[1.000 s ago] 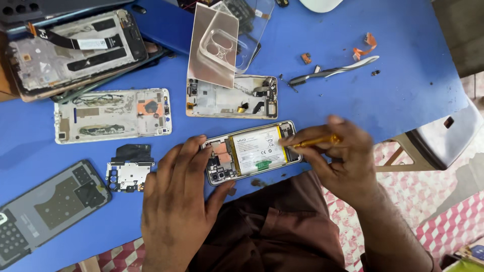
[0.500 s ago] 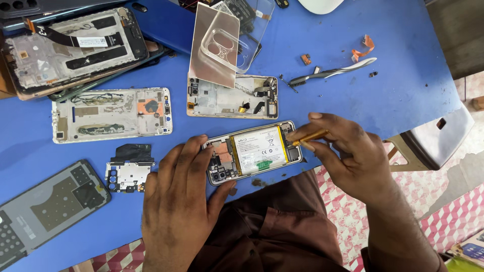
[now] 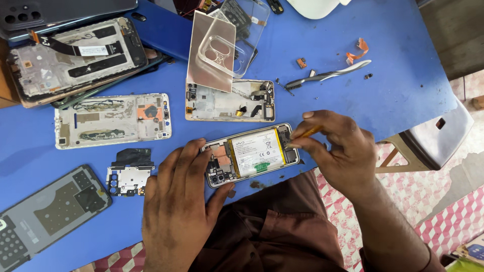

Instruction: The person uses a small screwdriver to work on the internal components of a disassembled smartphone. They manipulate the battery area and surrounding parts while other phone components and tools are visible on the workbench.

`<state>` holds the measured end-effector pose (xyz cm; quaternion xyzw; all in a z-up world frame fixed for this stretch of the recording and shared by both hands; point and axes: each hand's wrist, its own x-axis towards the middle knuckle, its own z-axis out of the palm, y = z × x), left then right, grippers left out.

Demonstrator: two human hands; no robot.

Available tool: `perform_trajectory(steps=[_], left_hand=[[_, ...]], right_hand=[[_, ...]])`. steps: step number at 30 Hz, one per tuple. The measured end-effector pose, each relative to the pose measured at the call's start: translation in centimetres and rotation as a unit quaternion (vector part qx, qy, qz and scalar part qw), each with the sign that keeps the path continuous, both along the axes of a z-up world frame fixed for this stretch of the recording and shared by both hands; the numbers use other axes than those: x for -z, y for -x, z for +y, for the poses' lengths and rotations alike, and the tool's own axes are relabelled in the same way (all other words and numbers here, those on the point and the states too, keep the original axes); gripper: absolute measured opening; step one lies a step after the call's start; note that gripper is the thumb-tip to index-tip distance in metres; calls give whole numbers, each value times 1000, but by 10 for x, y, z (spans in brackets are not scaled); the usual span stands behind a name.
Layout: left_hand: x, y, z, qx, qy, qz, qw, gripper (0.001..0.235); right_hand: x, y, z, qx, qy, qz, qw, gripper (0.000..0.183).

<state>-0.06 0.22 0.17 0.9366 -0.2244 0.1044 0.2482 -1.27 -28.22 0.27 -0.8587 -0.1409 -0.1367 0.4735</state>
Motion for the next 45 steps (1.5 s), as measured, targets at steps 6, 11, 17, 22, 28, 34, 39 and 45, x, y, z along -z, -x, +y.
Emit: perform_trajectory(steps=[6, 11, 17, 22, 28, 34, 39, 45], left_hand=[[1, 1, 0, 2, 3, 12, 1000, 62], [3, 0, -1, -1, -16, 10, 1000, 63], [2, -1, 0, 1, -8, 15, 1000, 62], [2, 0, -1, -4, -20, 19, 1000, 62], [4, -1, -1, -3, 2, 30, 1000, 66], [5, -4, -2, -1, 66, 52, 996, 77], [3, -6, -4, 15, 108, 67, 992, 83], [3, -15, -5, 13, 137, 128, 982, 88]], right_hand=[[0, -2, 3, -61, -75, 37, 995, 45], [8, -4, -3, -126, -119, 20, 985, 42], [13, -4, 0, -6, -31, -26, 999, 51], [7, -6, 0, -145, -106, 6, 984, 35], [9, -2, 1, -26, 25, -7, 999, 52], [23, -3, -15, 16, -209, -13, 978, 55], [31, 1, -23, 53, -209, -2, 976, 54], [29, 18, -14, 65, -158, -30, 985, 56]])
